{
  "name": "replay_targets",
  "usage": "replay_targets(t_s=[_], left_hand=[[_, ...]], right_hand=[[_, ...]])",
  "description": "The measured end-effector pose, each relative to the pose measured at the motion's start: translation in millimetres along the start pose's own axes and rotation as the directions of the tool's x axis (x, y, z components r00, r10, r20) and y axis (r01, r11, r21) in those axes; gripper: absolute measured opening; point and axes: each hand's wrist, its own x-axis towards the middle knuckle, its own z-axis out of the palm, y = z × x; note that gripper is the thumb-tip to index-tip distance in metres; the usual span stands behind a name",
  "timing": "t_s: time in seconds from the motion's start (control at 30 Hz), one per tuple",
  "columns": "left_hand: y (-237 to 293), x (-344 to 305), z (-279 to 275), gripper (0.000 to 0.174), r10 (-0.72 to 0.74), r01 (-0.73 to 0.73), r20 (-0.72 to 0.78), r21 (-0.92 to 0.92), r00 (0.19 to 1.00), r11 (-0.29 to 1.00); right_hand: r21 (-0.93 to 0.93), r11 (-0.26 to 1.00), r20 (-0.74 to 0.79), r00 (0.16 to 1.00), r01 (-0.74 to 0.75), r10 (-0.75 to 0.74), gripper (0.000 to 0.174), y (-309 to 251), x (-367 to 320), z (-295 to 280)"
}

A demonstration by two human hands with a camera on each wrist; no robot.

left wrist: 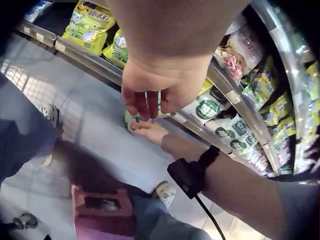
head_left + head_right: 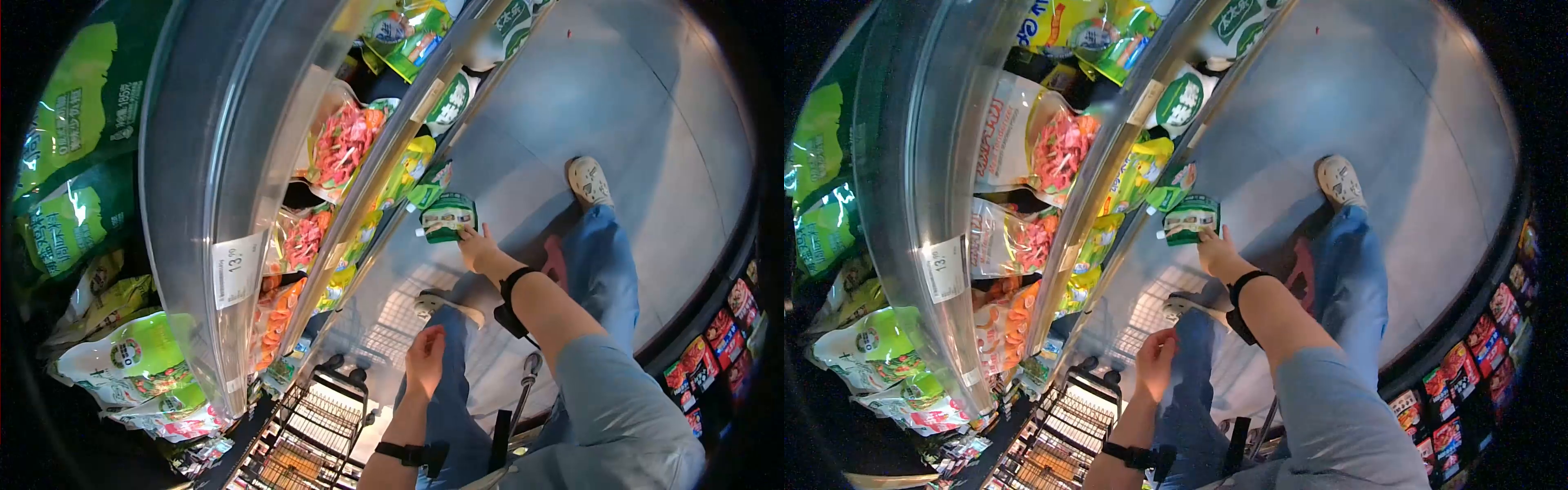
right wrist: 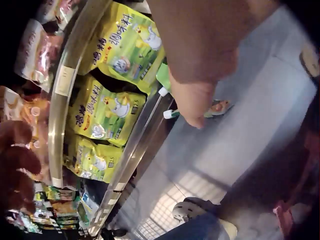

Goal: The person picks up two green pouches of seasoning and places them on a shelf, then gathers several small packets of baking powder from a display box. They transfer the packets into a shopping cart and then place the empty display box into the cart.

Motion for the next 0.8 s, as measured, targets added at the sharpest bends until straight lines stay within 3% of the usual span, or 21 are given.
replay_targets(t_s=[0.03, 0.07, 0.13, 0.17, 0.2, 0.23, 0.27, 0.33, 0.37, 0.4, 0.47, 0.5, 0.53, 0.57, 0.6, 0.67, 0.7, 0.73, 0.77, 0.8], left_hand=[[-3, -2, -1, 0.023, -0.007, 0.007, 0.006, -0.001, 1.000, 1.000], [-3, 2, -1, 0.028, -0.009, 0.008, 0.014, 0.019, 1.000, 1.000], [-6, 2, 1, 0.035, -0.011, 0.010, 0.031, 0.036, 0.999, 0.999], [-9, 2, 3, 0.046, 0.042, -0.040, -0.011, 0.098, 0.999, 0.994], [-6, 3, 4, 0.058, 0.104, -0.094, -0.052, 0.161, 0.993, 0.982], [3, 3, 0, 0.094, 0.016, -0.019, 0.020, 0.123, 1.000, 0.992], [12, -1, 1, 0.094, 0.035, -0.037, 0.019, 0.122, 0.999, 0.992], [29, -16, 1, 0.116, 0.303, -0.280, -0.064, 0.240, 0.951, 0.930], [45, -23, 0, 0.133, 0.402, -0.397, 0.006, 0.172, 0.916, 0.902], [82, -46, 1, 0.119, 0.384, -0.383, -0.001, -0.037, 0.923, 0.923], [100, -58, -11, 0.086, 0.424, -0.437, 0.157, 0.059, 0.892, 0.898], [111, -65, -13, 0.086, 0.440, -0.452, 0.139, 0.061, 0.887, 0.890], [123, -71, -12, 0.069, 0.540, -0.508, 0.240, -0.185, 0.807, 0.841], [134, -79, -12, 0.051, 0.644, -0.505, 0.310, -0.424, 0.699, 0.752], [153, -96, -13, 0.051, 0.657, -0.521, 0.293, -0.425, 0.694, 0.740], [185, -134, -10, 0.045, 0.306, -0.139, 0.218, -0.557, 0.927, 0.819], [194, -140, -9, 0.043, 0.405, -0.215, 0.147, -0.661, 0.902, 0.719], [206, -147, -10, 0.043, 0.417, -0.224, 0.141, -0.669, 0.898, 0.709], [221, -156, -14, 0.038, 0.406, -0.271, 0.048, -0.672, 0.913, 0.689], [234, -165, -18, 0.032, 0.386, -0.316, -0.047, -0.671, 0.921, 0.671]], right_hand=[[-0.008, 0.999, 0.161, 0.986, 0.033, -0.032, 0.043, 3, 1, -1], [-0.013, 1.000, 0.159, 0.987, 0.026, -0.023, 0.043, 0, -4, -10], [0.017, 0.975, 0.088, 0.971, 0.224, -0.224, 0.035, -7, -29, -23], [0.045, 0.950, -0.071, 0.950, 0.309, -0.305, 0.024, -7, -48, -35], [0.098, 0.922, -0.066, 0.927, 0.375, -0.370, 0.020, -9, -68, -54], [0.149, 0.885, -0.067, 0.898, 0.440, -0.435, 0.016, -14, -90, -81], [0.253, 0.819, -0.080, 0.855, 0.514, -0.512, 0.021, -20, -122, -117], [0.460, 0.661, -0.045, 0.759, 0.592, -0.649, 0.029, -31, -180, -194], [0.564, 0.582, 0.006, 0.702, 0.586, -0.713, 0.031, -33, -204, -227], [0.666, 0.522, 0.028, 0.682, 0.532, -0.730, 0.031, -35, -225, -255], [0.744, 0.458, 0.042, 0.649, 0.487, -0.759, 0.031, -37, -258, -302], [0.824, 0.364, 0.012, 0.629, 0.434, -0.777, 0.028, -37, -269, -325], [0.888, 0.266, -0.019, 0.609, 0.375, -0.793, 0.027, -38, -280, -348], [0.903, 0.232, -0.076, 0.666, 0.362, -0.742, 0.023, -42, -293, -371], [0.933, 0.237, 0.005, 0.650, 0.270, -0.760, 0.021, -39, -292, -384], [0.955, -0.127, -0.292, 0.790, 0.267, -0.538, 0.038, -48, -302, -401], [0.967, -0.204, -0.236, 0.847, 0.154, -0.477, 0.047, -48, -307, -416], [0.957, -0.288, -0.168, 0.894, 0.046, -0.415, 0.058, -48, -310, -435], [0.926, -0.376, -0.193, 0.891, 0.027, -0.411, 0.069, -46, -306, -440], [0.924, -0.381, -0.185, 0.892, 0.015, -0.413, 0.074, -43, -306, -445]])
